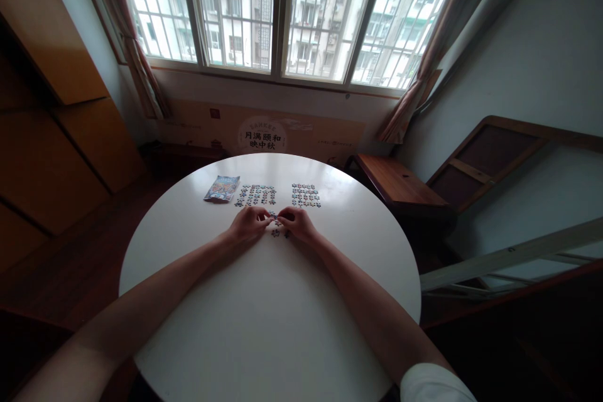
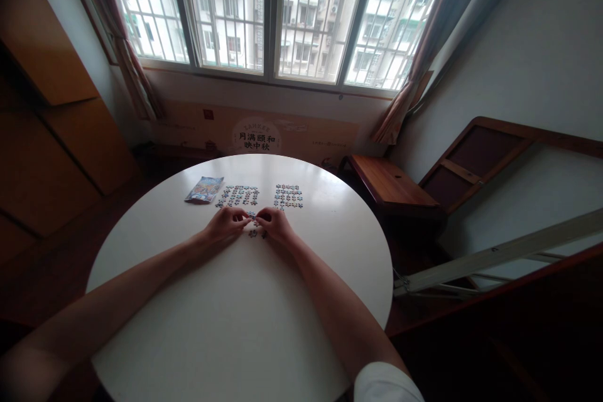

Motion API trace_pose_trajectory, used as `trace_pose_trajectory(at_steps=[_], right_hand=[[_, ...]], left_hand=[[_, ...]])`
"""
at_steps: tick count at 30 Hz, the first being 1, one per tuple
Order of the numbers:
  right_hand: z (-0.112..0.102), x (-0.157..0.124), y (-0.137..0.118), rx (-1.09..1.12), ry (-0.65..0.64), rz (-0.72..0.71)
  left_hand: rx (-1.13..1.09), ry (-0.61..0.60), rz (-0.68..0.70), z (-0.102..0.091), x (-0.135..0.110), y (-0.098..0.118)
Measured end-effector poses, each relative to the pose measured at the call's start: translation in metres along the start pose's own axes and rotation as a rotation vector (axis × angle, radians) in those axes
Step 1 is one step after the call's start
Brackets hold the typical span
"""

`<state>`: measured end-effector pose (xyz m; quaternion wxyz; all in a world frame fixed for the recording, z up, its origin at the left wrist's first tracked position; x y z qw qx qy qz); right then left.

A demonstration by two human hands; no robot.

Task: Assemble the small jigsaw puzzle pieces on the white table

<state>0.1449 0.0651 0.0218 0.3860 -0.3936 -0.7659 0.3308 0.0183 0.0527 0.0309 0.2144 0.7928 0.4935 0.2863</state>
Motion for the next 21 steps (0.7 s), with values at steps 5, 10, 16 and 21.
trace_pose_trajectory(at_steps=[5, 10, 16, 21], right_hand=[[-0.002, -0.001, -0.003, 0.003, 0.016, -0.011], [0.001, 0.000, -0.003, 0.018, -0.004, -0.012], [0.001, -0.001, 0.000, 0.043, 0.010, 0.006], [0.002, -0.002, 0.001, 0.060, -0.001, 0.030]], left_hand=[[0.000, 0.037, 0.012, -0.004, 0.000, 0.000], [0.043, 0.021, 0.085, 0.000, 0.001, 0.006], [0.152, 0.031, 0.058, -0.020, 0.005, -0.003], [0.281, 0.157, -0.151, -0.065, 0.007, -0.040]])
Point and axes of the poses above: each hand's wrist, its own x-axis towards the middle knuckle, its own z-axis out of the palm, y = z × x, the point moved 10 cm from there along x, towards the middle knuckle, and after that the axes turned 3 degrees about -y, right-handed, at the moved point
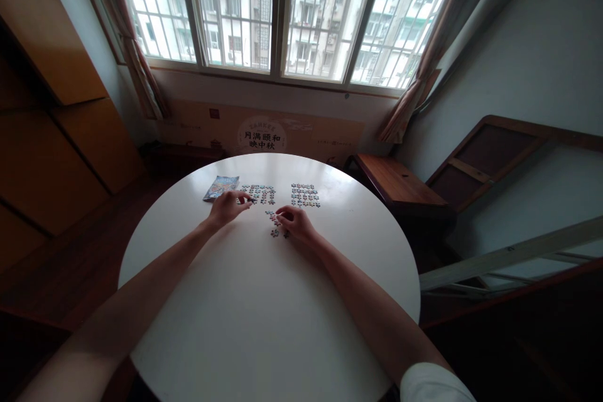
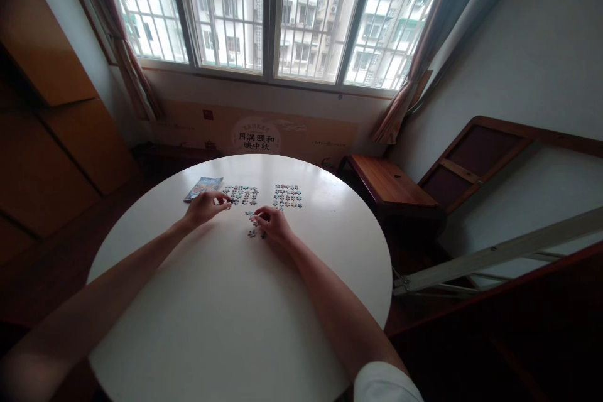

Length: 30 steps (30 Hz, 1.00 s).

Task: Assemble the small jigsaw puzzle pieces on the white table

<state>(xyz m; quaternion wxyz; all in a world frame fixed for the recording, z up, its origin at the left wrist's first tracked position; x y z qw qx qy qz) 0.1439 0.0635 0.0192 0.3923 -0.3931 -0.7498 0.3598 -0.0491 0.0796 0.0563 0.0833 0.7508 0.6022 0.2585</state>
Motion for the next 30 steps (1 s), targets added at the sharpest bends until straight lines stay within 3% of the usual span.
trace_pose_trajectory(at_steps=[4, 10, 30], right_hand=[[-0.001, 0.000, -0.001, -0.024, 0.000, -0.006], [0.000, 0.000, 0.002, -0.050, -0.003, -0.009], [0.000, 0.001, -0.005, -0.085, 0.002, -0.014]], left_hand=[[0.013, -0.044, -0.023, 0.004, 0.001, -0.008], [0.065, -0.124, 0.009, 0.019, -0.007, 0.012], [0.138, -0.060, -0.045, 0.022, -0.009, 0.012]])
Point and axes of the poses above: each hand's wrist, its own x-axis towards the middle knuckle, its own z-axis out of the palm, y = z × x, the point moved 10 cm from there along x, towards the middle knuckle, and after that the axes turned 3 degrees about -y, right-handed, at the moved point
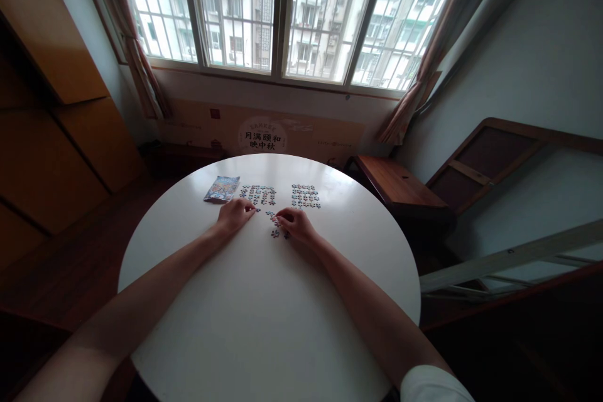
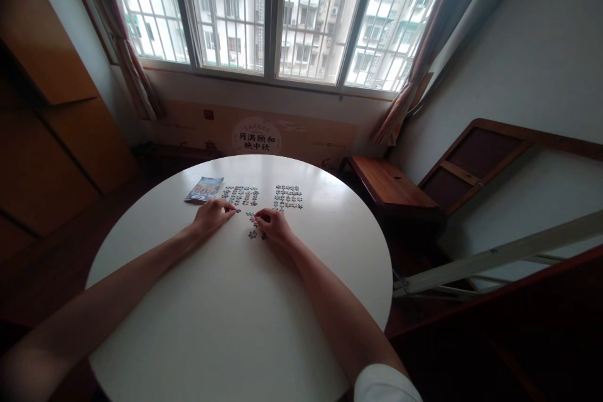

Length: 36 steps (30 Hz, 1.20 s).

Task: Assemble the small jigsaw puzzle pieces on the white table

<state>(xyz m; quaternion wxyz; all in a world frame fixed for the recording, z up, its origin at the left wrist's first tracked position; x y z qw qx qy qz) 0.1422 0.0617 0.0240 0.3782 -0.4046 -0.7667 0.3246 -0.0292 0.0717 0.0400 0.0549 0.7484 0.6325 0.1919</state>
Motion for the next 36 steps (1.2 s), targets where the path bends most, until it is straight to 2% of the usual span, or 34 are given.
trace_pose_trajectory(at_steps=[7, 36], right_hand=[[-0.0004, -0.0002, -0.0028, -0.007, -0.001, -0.016], [0.0005, -0.0003, 0.0000, -0.013, -0.007, -0.021]], left_hand=[[0.042, 0.055, 0.005, 0.0015, -0.0004, 0.0004], [-0.015, 0.062, -0.033, 0.0016, -0.0010, -0.0042]])
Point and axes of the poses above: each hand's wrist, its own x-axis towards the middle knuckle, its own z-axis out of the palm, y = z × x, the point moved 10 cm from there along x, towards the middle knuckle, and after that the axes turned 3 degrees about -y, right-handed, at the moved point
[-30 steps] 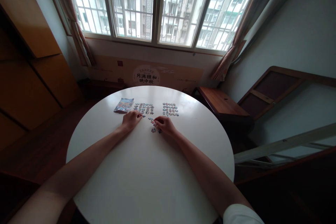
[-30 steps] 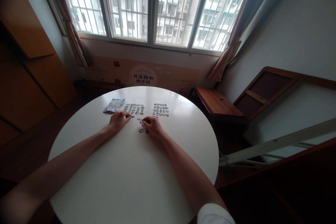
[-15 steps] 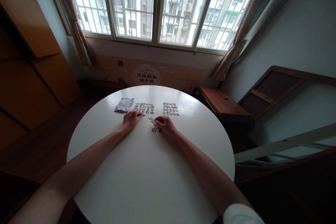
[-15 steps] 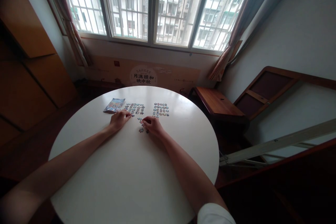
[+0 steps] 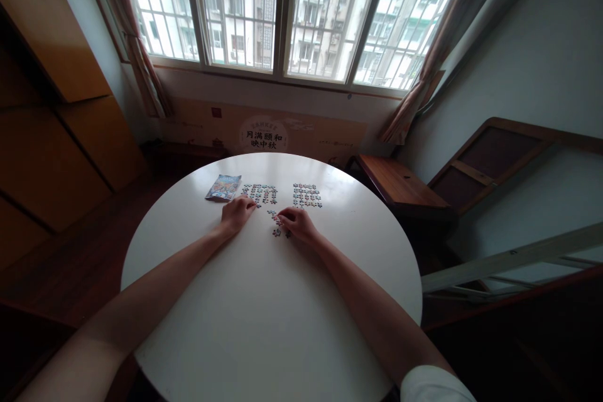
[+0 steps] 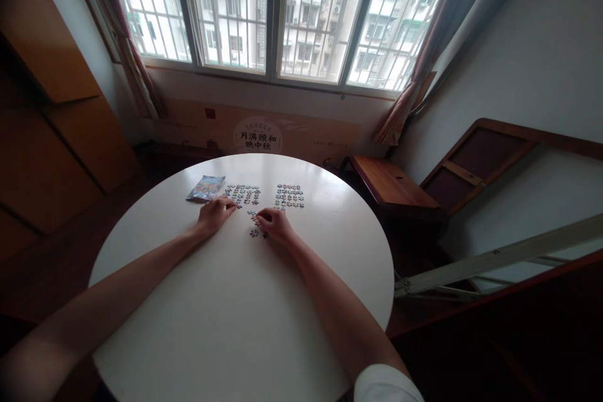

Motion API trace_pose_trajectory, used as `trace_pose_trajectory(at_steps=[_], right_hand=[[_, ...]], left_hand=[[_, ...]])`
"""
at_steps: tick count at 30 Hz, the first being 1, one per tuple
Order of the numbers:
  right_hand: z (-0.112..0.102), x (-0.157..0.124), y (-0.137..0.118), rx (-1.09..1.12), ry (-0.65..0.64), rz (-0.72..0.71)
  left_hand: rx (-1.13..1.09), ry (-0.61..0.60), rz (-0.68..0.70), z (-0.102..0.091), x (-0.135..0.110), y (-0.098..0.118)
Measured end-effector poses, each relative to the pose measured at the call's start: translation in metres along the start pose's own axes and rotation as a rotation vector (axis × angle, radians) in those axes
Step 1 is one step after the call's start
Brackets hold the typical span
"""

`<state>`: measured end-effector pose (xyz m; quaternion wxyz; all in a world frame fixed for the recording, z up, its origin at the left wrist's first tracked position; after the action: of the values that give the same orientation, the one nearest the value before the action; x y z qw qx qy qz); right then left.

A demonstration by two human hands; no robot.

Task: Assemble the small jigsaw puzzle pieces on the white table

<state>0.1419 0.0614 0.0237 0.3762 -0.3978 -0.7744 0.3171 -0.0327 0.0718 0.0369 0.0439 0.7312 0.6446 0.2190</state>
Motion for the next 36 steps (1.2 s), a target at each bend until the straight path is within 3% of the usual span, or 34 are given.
trace_pose_trajectory(at_steps=[6, 12, 16, 21, 27, 36], right_hand=[[-0.001, 0.000, -0.001, -0.025, 0.004, 0.006], [-0.002, -0.001, -0.004, -0.013, 0.001, 0.005], [-0.003, 0.000, -0.003, -0.015, 0.012, -0.001], [-0.005, 0.000, -0.005, -0.024, 0.038, -0.007], [-0.021, -0.003, -0.004, -0.186, 0.189, 0.038], [-0.010, -0.002, -0.001, -0.276, 0.078, 0.027]], left_hand=[[-0.025, 0.028, 0.010, -0.007, -0.002, 0.004], [-0.110, -0.108, 0.271, 0.011, -0.011, 0.041], [-0.122, -0.143, 0.357, 0.014, -0.018, 0.054], [-0.109, -0.183, 0.371, 0.015, -0.022, 0.058], [-0.070, -0.190, 0.399, 0.014, -0.023, 0.063], [-0.063, -0.199, 0.412, 0.015, -0.025, 0.064]])
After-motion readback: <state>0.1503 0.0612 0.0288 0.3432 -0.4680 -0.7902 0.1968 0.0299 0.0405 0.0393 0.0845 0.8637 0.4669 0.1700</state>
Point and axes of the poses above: each hand's wrist, its own x-axis towards the middle knuckle, its own z-axis out of the palm, y = z × x, the point moved 10 cm from there along x, towards the middle knuckle, and after that the axes turned 3 degrees about -y, right-handed, at the moved point
